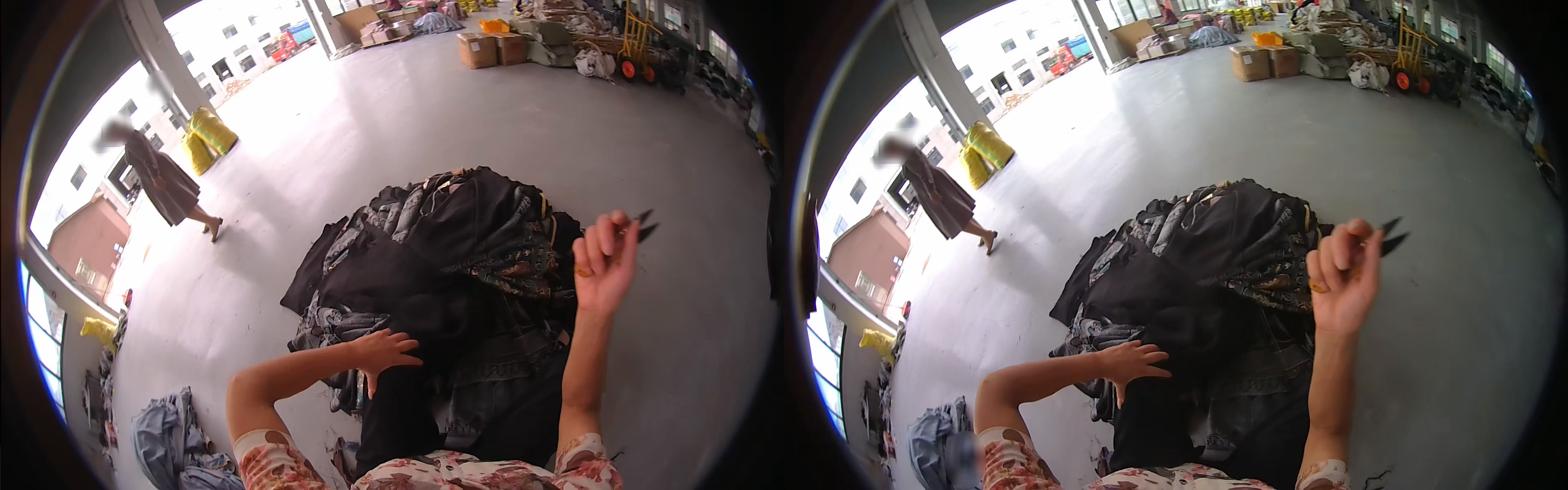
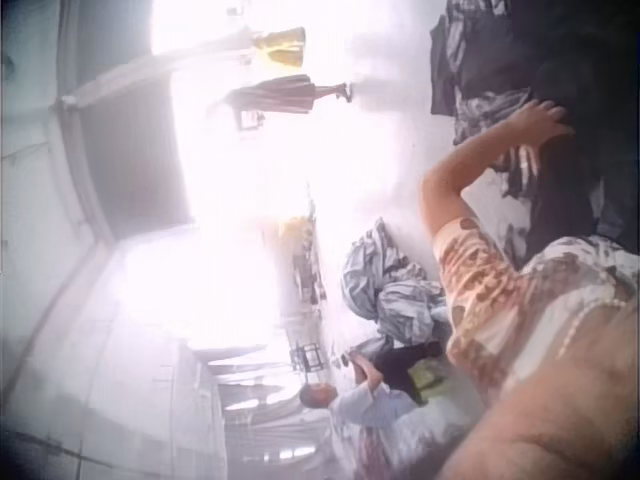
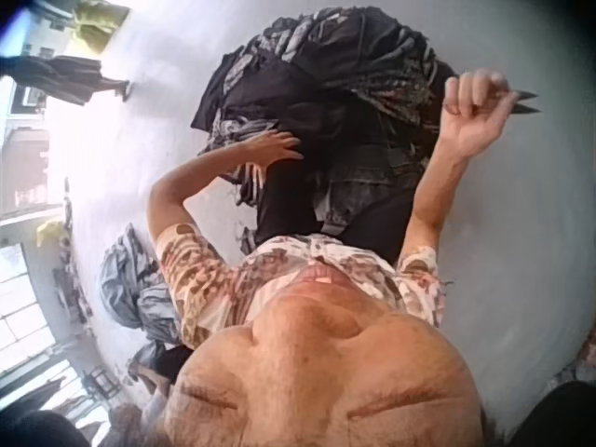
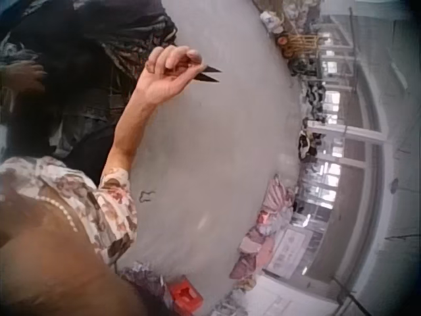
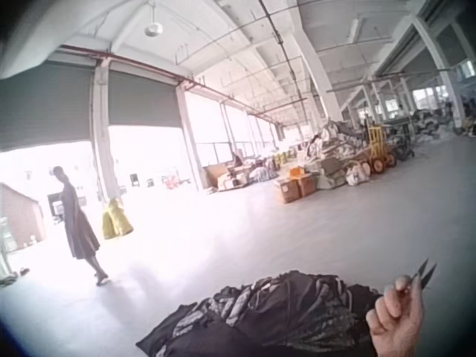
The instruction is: The person sits on the floor and uses scissors to cut a piece of patterned fabric. They repeatedly adjust and fold the fabric, then make cuts along the edges. The person continues to handle and trim the fabric throughout the clip.
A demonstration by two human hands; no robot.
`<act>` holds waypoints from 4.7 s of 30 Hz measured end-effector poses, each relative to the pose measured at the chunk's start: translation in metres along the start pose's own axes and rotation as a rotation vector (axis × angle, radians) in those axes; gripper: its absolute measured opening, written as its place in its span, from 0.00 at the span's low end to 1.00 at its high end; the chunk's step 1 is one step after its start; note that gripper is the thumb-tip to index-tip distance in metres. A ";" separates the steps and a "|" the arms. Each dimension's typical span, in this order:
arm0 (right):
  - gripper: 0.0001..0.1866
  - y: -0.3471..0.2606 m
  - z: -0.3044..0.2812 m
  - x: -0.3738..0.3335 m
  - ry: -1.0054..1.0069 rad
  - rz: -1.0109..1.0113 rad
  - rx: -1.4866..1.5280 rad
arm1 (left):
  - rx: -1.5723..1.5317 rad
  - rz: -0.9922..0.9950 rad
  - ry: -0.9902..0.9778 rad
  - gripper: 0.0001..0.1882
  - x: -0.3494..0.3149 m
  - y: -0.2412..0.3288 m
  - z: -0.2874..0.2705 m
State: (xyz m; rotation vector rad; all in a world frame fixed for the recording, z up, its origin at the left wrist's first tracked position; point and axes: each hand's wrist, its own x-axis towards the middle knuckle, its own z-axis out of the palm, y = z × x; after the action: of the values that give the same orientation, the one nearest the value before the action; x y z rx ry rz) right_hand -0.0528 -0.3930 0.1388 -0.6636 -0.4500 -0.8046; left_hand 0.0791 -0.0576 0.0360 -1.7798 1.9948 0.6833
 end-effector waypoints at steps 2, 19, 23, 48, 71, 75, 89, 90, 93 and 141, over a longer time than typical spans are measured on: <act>0.19 -0.022 0.007 -0.006 -0.032 -0.086 0.018 | -0.024 -0.014 -0.020 0.65 -0.001 0.000 -0.004; 0.11 -0.063 -0.008 -0.027 0.055 -0.240 -0.004 | -0.018 0.039 0.004 0.64 0.010 -0.002 0.000; 0.13 -0.058 -0.002 -0.033 0.051 -0.187 0.002 | -0.032 0.033 0.015 0.64 0.007 -0.001 0.004; 0.35 0.006 0.016 -0.023 -0.708 0.072 0.042 | 0.047 -0.022 -0.063 0.61 -0.004 0.017 0.003; 0.28 0.179 -0.157 -0.071 -0.208 0.759 -1.263 | 0.030 0.000 -0.031 0.62 -0.003 0.014 0.006; 0.28 0.151 -0.144 -0.067 -0.220 0.757 -1.237 | 0.034 -0.019 0.018 0.65 -0.002 0.017 0.017; 0.32 0.119 -0.126 -0.069 0.038 0.831 -0.957 | 0.051 0.012 0.079 0.65 -0.005 0.012 0.022; 0.32 0.120 -0.125 -0.069 0.043 0.834 -0.934 | 0.054 0.012 0.078 0.65 -0.004 0.013 0.022; 0.32 0.125 -0.119 -0.071 0.045 0.856 -0.903 | 0.093 0.029 0.160 0.65 -0.002 0.010 0.026; 0.21 0.041 -0.220 -0.131 0.101 0.990 -1.472 | -0.142 -1.145 0.621 0.21 0.080 -0.136 0.110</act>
State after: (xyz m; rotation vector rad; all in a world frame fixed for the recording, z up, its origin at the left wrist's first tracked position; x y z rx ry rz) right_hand -0.0758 -0.4575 -0.1114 -1.9691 0.6847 -0.0639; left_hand 0.1998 -0.0682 -0.1131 -2.9623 0.8136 -0.1360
